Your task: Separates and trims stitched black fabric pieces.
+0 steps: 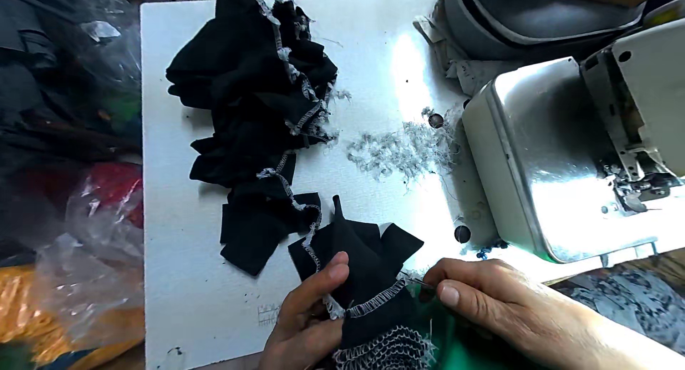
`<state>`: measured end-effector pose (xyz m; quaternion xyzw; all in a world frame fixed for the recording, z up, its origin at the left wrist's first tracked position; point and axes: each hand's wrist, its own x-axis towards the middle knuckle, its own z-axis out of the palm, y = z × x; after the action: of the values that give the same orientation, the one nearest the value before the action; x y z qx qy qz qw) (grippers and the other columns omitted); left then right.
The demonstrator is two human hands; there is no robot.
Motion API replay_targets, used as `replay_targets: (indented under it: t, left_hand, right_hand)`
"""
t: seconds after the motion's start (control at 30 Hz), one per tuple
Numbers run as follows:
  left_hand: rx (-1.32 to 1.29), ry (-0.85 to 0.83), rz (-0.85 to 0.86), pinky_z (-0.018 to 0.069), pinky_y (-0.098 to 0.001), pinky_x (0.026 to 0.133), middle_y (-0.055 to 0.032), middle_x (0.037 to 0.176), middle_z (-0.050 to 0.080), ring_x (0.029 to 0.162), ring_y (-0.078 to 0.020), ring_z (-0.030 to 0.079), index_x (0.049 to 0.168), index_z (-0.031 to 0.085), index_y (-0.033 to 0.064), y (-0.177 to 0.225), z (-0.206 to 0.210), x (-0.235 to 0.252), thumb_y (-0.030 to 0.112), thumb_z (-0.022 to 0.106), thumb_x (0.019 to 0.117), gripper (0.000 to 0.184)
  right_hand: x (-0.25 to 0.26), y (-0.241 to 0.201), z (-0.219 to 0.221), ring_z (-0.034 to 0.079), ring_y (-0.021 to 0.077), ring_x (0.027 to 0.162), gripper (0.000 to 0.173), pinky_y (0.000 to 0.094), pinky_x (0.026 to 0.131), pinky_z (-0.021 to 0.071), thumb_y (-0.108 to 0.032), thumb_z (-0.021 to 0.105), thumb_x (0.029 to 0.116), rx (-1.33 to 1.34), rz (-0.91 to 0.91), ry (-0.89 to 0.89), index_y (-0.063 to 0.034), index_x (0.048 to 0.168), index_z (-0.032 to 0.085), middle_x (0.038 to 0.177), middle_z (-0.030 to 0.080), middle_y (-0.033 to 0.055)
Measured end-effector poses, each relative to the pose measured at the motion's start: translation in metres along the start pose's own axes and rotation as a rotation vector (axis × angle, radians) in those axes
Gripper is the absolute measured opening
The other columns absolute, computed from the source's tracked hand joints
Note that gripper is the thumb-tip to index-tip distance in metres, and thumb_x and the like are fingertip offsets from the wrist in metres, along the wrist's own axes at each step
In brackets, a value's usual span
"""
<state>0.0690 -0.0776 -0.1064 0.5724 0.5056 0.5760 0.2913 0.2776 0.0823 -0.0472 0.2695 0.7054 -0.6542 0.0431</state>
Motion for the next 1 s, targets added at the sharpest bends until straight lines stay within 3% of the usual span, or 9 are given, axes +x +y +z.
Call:
replay_targets:
  t: [0.2,0.3,0.47,0.63,0.8,0.9,1.0]
  left_hand:
    - [0.028,-0.002,-0.023,0.037,-0.018,0.115,0.0224,0.156,0.04,0.141,0.0043,0.04,0.122,0.067,0.0251,0.0,0.0,-0.001,0.023,0.054,0.1052,0.021]
    - [0.01,-0.034,-0.034,0.0372,-0.0208,0.117,0.0214,0.157,0.04,0.143,0.0015,0.039,0.128,0.064,0.0282,-0.002,-0.002,-0.002,0.025,0.053,0.1059,0.025]
    - [0.026,-0.03,-0.04,0.044,-0.0215,0.112,0.0193,0.153,0.045,0.139,-0.0003,0.046,0.126,0.064,0.0279,-0.003,0.001,0.001,0.03,0.056,0.1044,0.024]
    - [-0.031,-0.013,-0.073,0.0452,-0.0217,0.111,0.0211,0.151,0.045,0.138,-0.0002,0.047,0.125,0.065,0.0322,-0.004,0.002,0.005,0.029,0.059,0.1031,0.023]
    - [-0.063,-0.011,-0.096,0.0462,-0.0207,0.11,0.0212,0.151,0.046,0.137,0.0005,0.048,0.124,0.065,0.0317,-0.003,-0.002,0.001,0.028,0.059,0.1029,0.022]
    - [-0.108,0.037,-0.149,0.0467,-0.0203,0.109,0.0215,0.146,0.052,0.134,0.0011,0.05,0.12,0.068,0.0317,-0.001,-0.004,-0.001,0.028,0.059,0.1031,0.019]
    - [-0.141,0.078,-0.197,0.0457,-0.0177,0.108,0.0232,0.141,0.058,0.131,0.0027,0.053,0.123,0.068,0.0356,-0.002,-0.007,-0.002,0.031,0.052,0.1061,0.024]
  right_hand:
    - [0.004,0.001,0.006,0.046,-0.0051,0.061,0.042,0.0129,0.056,0.0384,-0.044,0.049,0.1055,0.069,-0.072,0.008,-0.0064,0.107,0.068,0.072,0.055,-0.0053]
    - [0.007,0.003,0.011,0.046,-0.0068,0.06,0.04,0.0107,0.056,0.0378,-0.041,0.05,0.1059,0.086,-0.139,0.105,-0.0052,0.104,0.068,0.07,0.054,-0.0055]
    - [0.013,0.004,0.017,0.043,-0.0127,0.061,0.033,0.0051,0.056,0.0361,-0.038,0.051,0.1062,0.251,-0.158,0.289,-0.011,0.1,0.069,0.069,0.05,-0.0142]
    - [0.014,-0.001,0.009,0.041,-0.0124,0.058,0.033,0.0057,0.053,0.0343,-0.046,0.052,0.104,0.338,-0.082,0.222,-0.0171,0.099,0.068,0.068,0.047,-0.0164]
    - [0.014,0.0,0.007,0.04,-0.0107,0.051,0.032,0.0059,0.047,0.0326,-0.045,0.051,0.1045,0.374,-0.114,0.353,-0.0208,0.092,0.067,0.06,0.045,-0.0146]
    - [0.016,-0.002,0.005,0.04,-0.0082,0.052,0.036,0.0078,0.047,0.0333,-0.054,0.052,0.1014,0.387,-0.061,0.361,-0.0212,0.1,0.066,0.064,0.046,-0.0139]
    - [0.021,0.0,0.001,0.042,-0.0095,0.054,0.037,0.0086,0.049,0.0351,-0.053,0.06,0.0964,0.174,-0.03,0.35,-0.0196,0.109,0.069,0.065,0.049,-0.0161]
